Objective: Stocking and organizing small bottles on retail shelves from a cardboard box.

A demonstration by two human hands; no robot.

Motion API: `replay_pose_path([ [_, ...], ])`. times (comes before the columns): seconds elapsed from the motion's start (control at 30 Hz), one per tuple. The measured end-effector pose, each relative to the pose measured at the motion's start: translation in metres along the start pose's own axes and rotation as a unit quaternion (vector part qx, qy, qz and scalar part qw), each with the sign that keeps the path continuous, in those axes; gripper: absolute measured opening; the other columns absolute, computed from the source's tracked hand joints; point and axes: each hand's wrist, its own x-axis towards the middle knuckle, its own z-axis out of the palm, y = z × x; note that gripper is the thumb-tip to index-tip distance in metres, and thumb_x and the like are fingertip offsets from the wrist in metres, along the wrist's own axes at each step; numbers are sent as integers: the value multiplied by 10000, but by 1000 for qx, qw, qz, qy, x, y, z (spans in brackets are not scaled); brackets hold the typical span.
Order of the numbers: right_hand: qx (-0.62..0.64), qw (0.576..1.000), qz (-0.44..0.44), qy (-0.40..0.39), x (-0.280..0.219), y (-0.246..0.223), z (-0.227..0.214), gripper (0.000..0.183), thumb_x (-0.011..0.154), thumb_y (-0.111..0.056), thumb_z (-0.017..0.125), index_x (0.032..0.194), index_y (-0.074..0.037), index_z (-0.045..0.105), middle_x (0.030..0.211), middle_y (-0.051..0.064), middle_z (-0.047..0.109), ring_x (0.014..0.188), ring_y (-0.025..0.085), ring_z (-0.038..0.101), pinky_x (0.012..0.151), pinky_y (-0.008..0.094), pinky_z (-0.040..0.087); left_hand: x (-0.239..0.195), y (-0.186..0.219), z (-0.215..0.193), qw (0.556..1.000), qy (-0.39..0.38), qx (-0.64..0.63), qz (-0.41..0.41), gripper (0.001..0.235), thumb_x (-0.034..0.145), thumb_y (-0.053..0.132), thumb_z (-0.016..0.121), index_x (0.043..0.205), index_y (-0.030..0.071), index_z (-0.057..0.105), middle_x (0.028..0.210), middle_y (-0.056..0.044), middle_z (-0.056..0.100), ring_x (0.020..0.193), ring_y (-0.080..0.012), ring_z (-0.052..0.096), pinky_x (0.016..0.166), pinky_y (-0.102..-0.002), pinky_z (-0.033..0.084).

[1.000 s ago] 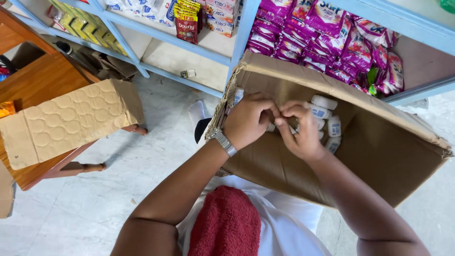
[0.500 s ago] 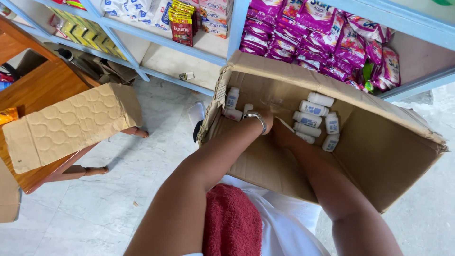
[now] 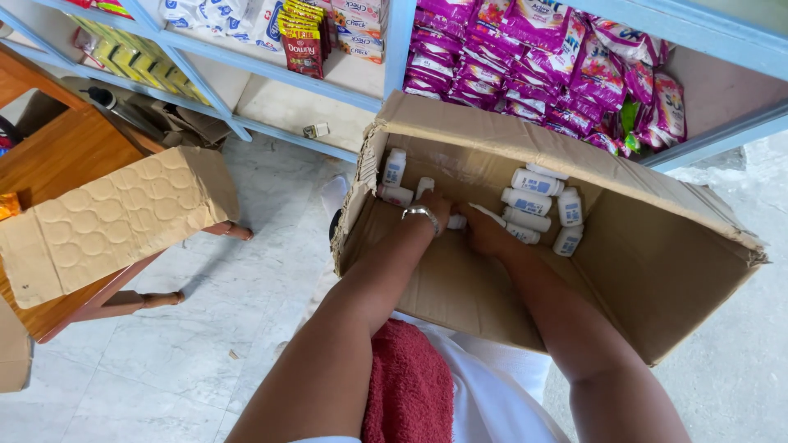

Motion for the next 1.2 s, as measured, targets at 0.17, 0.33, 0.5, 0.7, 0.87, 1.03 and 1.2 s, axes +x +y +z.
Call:
replay_pose_path([
  [0.17, 81, 996, -20, -1, 0, 13, 2, 521, 766, 106, 625, 1263, -51, 621, 1331, 178, 654, 1270, 328, 609, 1078, 386, 467, 43, -13, 40, 1000, -11, -27, 1, 295, 1017, 261, 599, 1158, 67, 771, 1203, -201, 723, 1094, -357, 706, 959, -450, 563],
  [0.33, 87, 995, 12, -52, -10, -1, -9, 517, 789, 114, 608, 1280, -49, 617, 1329, 169, 662, 1246, 310, 626, 1049, 376, 493, 8, 4, 3, 999, -31, 17, 14, 245, 903, 187, 696, 1106, 80, 783, 1178, -181, 723, 1087, -339, 703, 941, -431, 566],
  [0.5, 98, 990, 52, -86, -31, -37, -33, 499, 836, 101, 596, 1309, -57, 606, 1322, 146, 660, 1225, 275, 640, 1039, 363, 498, -34, 13, -18, 998, -45, 16, 32, 265, 849, 158, 753, 1094, 62, 783, 1163, -193, 731, 1078, -331, 715, 926, -419, 575],
  [0.7, 170, 980, 33, -98, -62, -50, -42, 388, 923, 13, 628, 1302, -61, 589, 1228, 117, 707, 1142, 221, 666, 997, 359, 523, -85, 18, -35, 997, -29, -3, 67, 292, 783, 131, 809, 1065, 62, 777, 1132, -199, 732, 1065, -333, 715, 917, -417, 577],
  [0.87, 29, 980, 121, -155, -99, -93, -60, 539, 885, 9, 622, 1393, -150, 537, 1162, 69, 731, 1067, 178, 704, 940, 320, 560, -120, 13, -37, 989, 48, -52, 131, 312, 708, 116, 851, 1006, 104, 758, 1069, -188, 718, 1045, -359, 687, 923, -438, 564],
  [1.03, 139, 980, 119, -79, -125, -126, -60, 492, 928, -64, 657, 1397, -157, 540, 1102, 78, 772, 1011, 165, 741, 898, 311, 587, -153, 8, -42, 970, 115, -136, 163, 444, 622, 136, 879, 1040, 116, 733, 1088, -155, 687, 1053, -347, 654, 926, -438, 538],
  [1.2, 245, 962, 111, 55, -145, -171, -65, 591, 887, -26, 696, 1433, -151, 509, 1148, 77, 739, 1025, 167, 719, 892, 315, 572, -182, 11, -53, 944, 122, -235, 198, 490, 623, 230, 933, 1027, 65, 711, 1053, -152, 716, 1052, -329, 666, 935, -425, 531],
])
